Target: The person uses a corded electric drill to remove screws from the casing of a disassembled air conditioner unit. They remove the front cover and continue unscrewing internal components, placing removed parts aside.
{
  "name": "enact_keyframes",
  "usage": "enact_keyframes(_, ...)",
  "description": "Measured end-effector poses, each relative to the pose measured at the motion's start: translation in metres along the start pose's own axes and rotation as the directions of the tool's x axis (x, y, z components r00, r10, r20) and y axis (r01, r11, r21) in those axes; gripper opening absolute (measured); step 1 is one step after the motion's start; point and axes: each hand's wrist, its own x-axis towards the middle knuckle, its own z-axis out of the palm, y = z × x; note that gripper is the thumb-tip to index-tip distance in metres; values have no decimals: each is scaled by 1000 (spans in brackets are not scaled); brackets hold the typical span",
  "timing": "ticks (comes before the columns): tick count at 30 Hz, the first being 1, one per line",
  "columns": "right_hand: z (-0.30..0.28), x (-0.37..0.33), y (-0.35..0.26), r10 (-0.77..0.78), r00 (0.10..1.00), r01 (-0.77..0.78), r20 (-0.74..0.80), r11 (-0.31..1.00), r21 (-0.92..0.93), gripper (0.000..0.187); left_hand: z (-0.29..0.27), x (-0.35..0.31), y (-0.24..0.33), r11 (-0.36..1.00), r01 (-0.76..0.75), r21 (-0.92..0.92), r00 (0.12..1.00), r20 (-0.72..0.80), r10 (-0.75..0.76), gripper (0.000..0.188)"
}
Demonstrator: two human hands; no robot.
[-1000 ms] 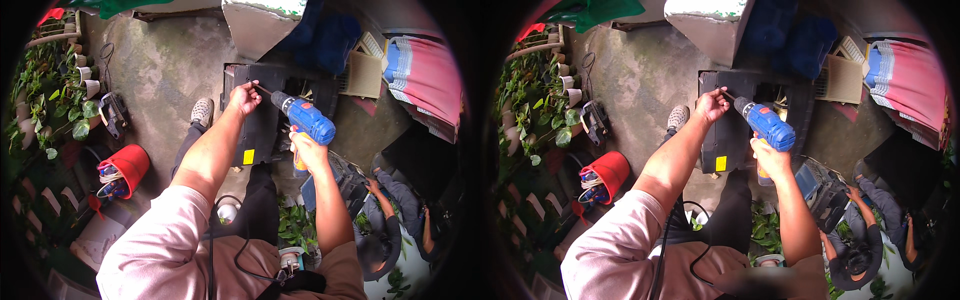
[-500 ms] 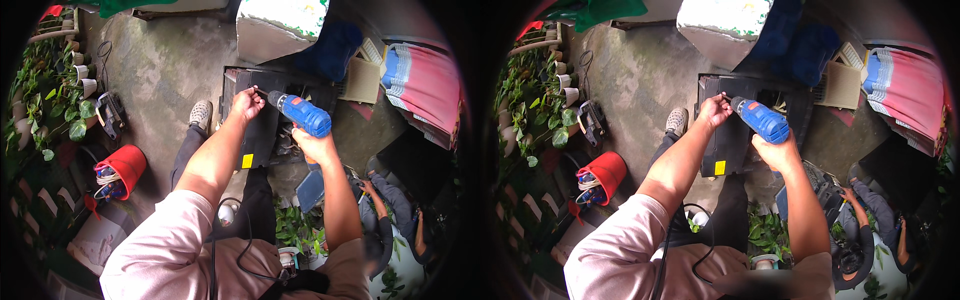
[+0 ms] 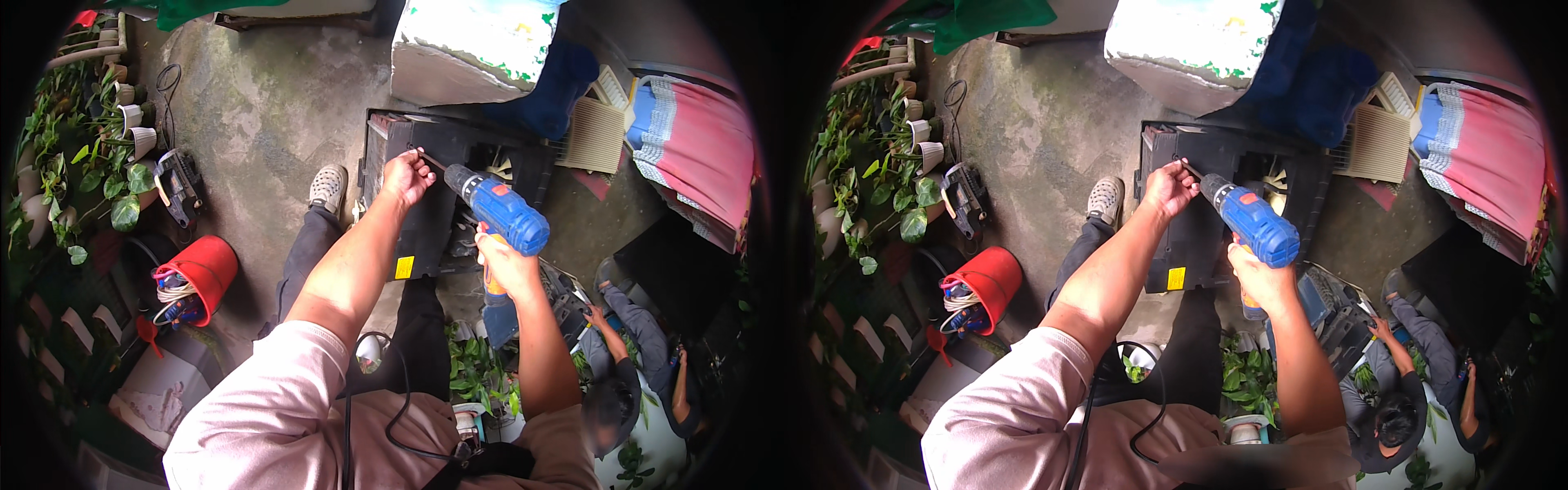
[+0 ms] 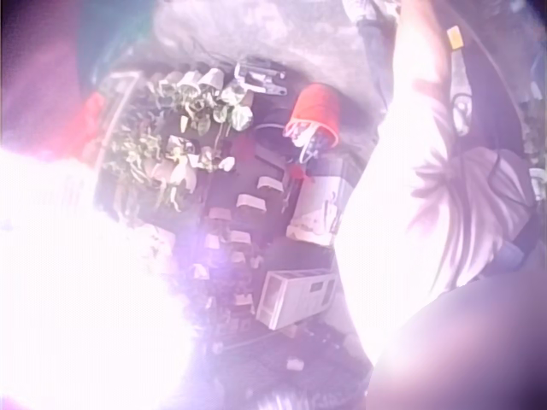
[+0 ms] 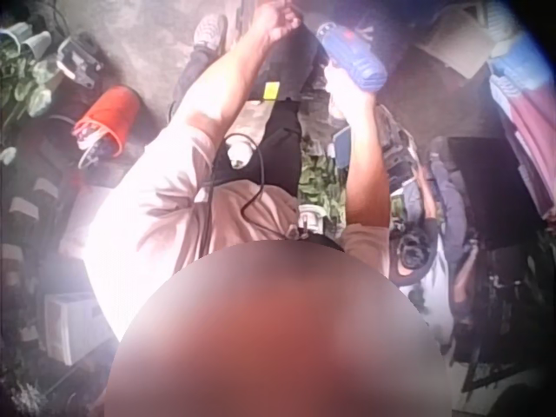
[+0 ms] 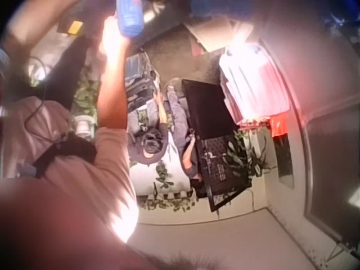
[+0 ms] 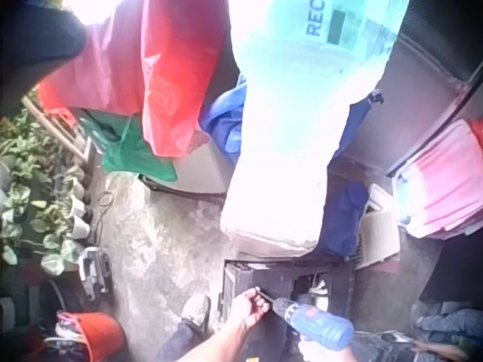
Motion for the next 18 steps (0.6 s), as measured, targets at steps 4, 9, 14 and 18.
enact_keyframes(4, -6, 2, -13, -182, 983, 182, 23, 958, -223, 19, -1, 1, 5, 998, 54, 43, 997, -53, -51, 14)
enact_keyframes(9, -27, 13, -42, -472, 865, 494, 174, 734, -465, 37, -4, -4, 6, 972, 70, 224, 982, -189, -27, 19)
enact_keyframes(14, -26, 22, -48, -161, 986, 169, 49, 935, -311, 23, -30, -35, 5, 864, 49, 501, 981, -187, 53, 17)
enact_keyframes(18, -27, 23, -34, 2, 999, 13, 53, 963, -269, 21, -51, -63, 5, 806, 51, 590, 974, -206, 89, 13)
